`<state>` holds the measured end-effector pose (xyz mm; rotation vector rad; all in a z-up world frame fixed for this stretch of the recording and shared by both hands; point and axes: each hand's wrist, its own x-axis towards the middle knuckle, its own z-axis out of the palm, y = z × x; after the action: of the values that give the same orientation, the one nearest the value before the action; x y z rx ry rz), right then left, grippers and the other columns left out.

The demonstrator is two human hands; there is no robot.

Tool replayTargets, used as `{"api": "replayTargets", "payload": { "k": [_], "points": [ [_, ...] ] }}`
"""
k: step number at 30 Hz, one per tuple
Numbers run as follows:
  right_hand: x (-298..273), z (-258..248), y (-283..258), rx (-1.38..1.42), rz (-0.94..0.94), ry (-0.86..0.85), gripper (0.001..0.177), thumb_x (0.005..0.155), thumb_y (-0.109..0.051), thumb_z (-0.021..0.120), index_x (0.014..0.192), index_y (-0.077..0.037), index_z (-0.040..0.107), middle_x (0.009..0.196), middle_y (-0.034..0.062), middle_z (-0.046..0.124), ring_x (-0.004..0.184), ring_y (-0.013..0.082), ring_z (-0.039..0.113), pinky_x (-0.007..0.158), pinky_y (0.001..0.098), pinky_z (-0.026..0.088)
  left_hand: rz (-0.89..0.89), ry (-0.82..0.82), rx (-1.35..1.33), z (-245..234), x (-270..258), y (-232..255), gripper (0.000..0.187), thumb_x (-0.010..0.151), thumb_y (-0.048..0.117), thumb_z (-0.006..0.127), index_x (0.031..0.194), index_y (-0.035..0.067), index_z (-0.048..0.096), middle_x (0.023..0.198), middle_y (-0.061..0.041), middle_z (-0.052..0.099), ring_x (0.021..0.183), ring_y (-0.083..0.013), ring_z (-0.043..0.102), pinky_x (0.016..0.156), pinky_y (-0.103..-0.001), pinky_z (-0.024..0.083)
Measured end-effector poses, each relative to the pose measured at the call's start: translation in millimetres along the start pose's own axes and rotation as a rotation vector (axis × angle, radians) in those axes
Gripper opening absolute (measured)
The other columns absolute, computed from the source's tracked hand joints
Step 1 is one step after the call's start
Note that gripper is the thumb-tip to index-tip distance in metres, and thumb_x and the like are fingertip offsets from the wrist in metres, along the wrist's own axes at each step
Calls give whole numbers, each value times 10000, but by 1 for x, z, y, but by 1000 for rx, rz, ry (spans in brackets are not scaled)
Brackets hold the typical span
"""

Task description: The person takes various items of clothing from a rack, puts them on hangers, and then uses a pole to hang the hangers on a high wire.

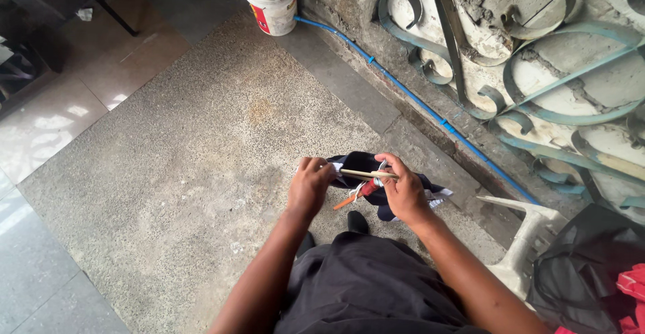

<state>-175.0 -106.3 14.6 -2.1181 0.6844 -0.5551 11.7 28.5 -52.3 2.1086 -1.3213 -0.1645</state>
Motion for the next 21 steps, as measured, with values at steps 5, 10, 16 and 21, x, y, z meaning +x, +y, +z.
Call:
{"api": "replayTargets", "payload": {
  "k": [5,10,16,21],
  "points": [
    [2,-2,1,-13,-20,50,331,1008,-86,591,1339,-88,574,1027,121,719,949,226,742,825,335,576,6,227,-27,7,-11,19,249,909,238,769,1096,73,768,1207,-147,676,1120,-322,588,882,-419,558],
    [2,0,3,-28,-34,58,350,1011,-108,605,1358,-84,563,982,114,706,923,224,732,827,338,572,-100,350,-63,7,-13,27,294,846,286,796,1073,100,805,1251,-206,650,1155,-393,535,902,-474,521],
    [2,0,1,-17,-104,73,350,1007,-103,593,1350,-54,545,1101,136,701,962,227,721,828,349,578,-144,314,-20,-1,-6,28,281,866,369,785,983,116,815,1218,-127,676,1149,-356,533,929,-463,510],
    [2,-1,3,-24,-6,33,353,1023,-105,583,1373,-79,540,975,109,706,913,198,726,802,339,590,-290,174,-165,-1,2,24,313,876,423,780,967,126,813,1148,-68,691,1173,-308,483,966,-425,474]
  ]
}}
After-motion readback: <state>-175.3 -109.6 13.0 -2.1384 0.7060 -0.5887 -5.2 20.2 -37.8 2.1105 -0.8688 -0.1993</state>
